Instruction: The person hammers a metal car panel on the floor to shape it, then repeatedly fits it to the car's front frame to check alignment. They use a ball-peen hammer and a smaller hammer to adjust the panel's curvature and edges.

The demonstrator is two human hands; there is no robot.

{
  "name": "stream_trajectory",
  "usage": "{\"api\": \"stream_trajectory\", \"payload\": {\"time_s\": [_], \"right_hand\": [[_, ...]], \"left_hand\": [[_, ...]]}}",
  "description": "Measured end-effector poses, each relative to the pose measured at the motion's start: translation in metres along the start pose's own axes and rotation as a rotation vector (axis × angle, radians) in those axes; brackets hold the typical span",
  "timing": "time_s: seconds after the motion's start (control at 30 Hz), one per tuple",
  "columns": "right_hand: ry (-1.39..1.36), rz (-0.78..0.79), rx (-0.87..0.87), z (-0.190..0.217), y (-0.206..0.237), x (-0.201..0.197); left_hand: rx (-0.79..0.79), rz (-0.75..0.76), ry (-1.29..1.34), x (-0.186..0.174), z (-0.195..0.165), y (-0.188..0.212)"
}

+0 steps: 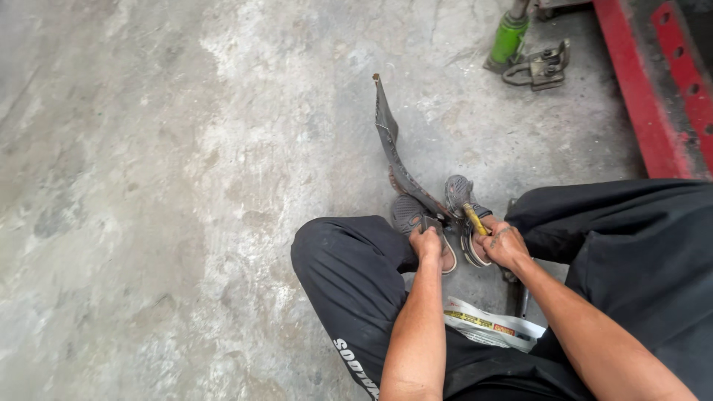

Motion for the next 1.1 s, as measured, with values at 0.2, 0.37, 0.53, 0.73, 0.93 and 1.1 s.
{"api": "stream_trajectory", "payload": {"time_s": [0.2, 0.37, 0.53, 0.73, 0.93, 1.1], "right_hand": [[-0.099, -0.075, -0.123, 0.019, 0.014, -0.007], [-0.286, 0.003, -0.088, 0.028, 0.009, -0.015], [-0.298, 0.044, -0.020, 0.024, 0.001, -0.016], [-0.607, -0.010, 0.022, 0.028, 0.005, -0.014], [-0.776, 0.057, 0.071, 0.028, 0.022, -0.026], [-0.818, 0.159, 0.117, 0.025, 0.031, -0.025]], "left_hand": [[-0.067, -0.016, 0.069, -0.013, -0.001, 0.007], [-0.071, -0.010, 0.182, -0.012, 0.003, 0.001], [-0.207, -0.015, 0.224, -0.008, 0.018, -0.012], [-0.112, -0.123, 0.387, -0.020, 0.014, -0.038], [0.072, 0.062, 0.199, -0.017, -0.028, -0.039], [-0.109, 0.204, 0.451, -0.001, -0.038, -0.018]]}}
Point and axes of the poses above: each hand's wrist, its own y-axis away from the middle knuckle, its own x-axis out of the palm, z = x × y, the point moved 4 cm from there along -y, towards the middle knuckle, and after that the axes turned 4 degrees about x, right-handed, at the moved point
